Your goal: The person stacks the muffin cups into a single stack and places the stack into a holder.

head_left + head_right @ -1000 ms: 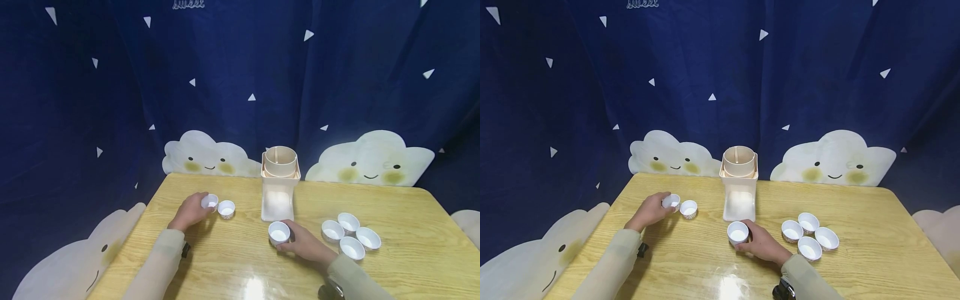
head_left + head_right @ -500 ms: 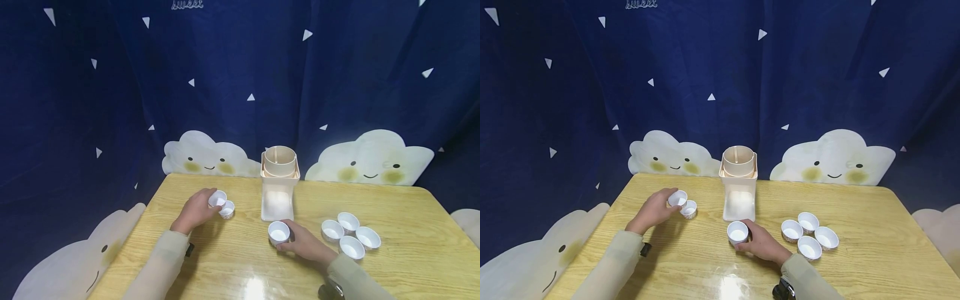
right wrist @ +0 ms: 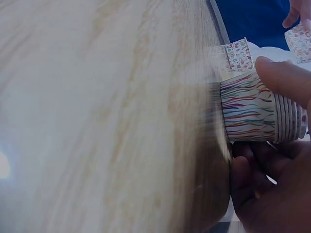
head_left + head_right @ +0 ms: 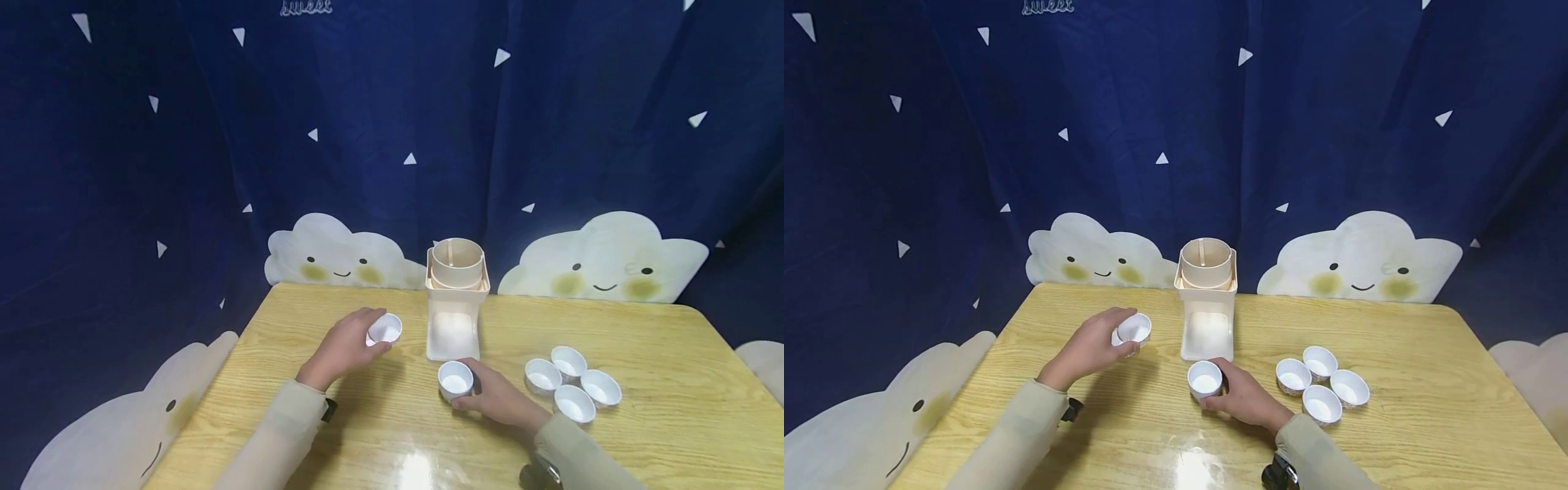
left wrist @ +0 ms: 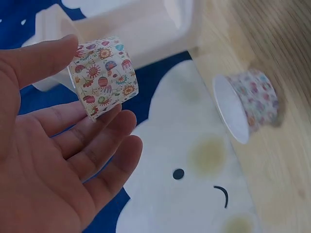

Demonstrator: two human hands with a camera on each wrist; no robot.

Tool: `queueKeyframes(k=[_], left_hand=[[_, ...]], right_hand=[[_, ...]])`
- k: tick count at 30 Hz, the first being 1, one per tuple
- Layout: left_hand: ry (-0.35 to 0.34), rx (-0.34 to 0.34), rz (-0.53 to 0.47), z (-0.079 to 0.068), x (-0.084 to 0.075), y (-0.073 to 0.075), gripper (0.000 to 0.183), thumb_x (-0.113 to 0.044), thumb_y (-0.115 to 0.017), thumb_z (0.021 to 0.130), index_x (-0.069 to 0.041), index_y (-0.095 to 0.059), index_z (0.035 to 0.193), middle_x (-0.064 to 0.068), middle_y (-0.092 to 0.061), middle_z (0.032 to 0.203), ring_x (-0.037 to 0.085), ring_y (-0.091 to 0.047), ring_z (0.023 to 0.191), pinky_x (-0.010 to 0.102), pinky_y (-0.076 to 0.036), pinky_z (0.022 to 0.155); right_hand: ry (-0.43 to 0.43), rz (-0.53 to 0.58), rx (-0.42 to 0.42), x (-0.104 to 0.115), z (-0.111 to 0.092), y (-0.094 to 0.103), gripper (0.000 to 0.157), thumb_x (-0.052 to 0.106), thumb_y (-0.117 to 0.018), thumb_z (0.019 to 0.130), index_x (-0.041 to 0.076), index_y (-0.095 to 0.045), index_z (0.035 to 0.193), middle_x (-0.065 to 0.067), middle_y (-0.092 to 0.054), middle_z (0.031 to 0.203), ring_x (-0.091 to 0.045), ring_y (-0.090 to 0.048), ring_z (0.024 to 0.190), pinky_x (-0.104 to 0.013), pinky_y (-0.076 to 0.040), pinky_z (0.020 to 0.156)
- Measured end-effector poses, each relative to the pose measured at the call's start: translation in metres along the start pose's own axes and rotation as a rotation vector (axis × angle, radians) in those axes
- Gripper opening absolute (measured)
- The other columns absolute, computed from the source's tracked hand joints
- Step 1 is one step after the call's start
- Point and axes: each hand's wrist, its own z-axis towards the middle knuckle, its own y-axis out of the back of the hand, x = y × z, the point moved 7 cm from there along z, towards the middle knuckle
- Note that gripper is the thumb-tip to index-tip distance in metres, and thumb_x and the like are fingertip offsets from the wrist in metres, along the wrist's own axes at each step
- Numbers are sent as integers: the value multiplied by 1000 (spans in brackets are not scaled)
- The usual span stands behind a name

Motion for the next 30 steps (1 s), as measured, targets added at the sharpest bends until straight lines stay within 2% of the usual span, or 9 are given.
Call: queueKeyframes(k=[10, 18, 30], left_hand=[[-56, 50, -30, 0, -27, -16, 60, -30, -76, 86, -7, -57, 138, 11, -66, 129, 28, -63, 119, 43, -51, 99], [-96, 109, -67, 0, -47, -32, 59, -31, -75, 87, -10, -56, 139, 7, -64, 132, 24, -61, 124, 41, -49, 104], [-130, 154, -29, 3, -69, -56, 61, -34, -74, 87, -14, -55, 141, 6, -60, 141, 22, -57, 130, 39, -47, 108]], right_hand=[[-4, 11, 1, -3, 2, -2, 64, 33, -81, 80, 9, -54, 133, -3, -66, 119, -26, -60, 115, -45, -44, 100], [22, 4, 4, -2, 1, -3, 62, 33, -80, 81, 11, -54, 133, 0, -66, 118, -19, -60, 112, -36, -46, 97], [42, 25, 5, -1, -1, -1, 60, 33, -80, 81, 12, -54, 131, 0, -67, 112, -15, -61, 104, -31, -47, 92]])
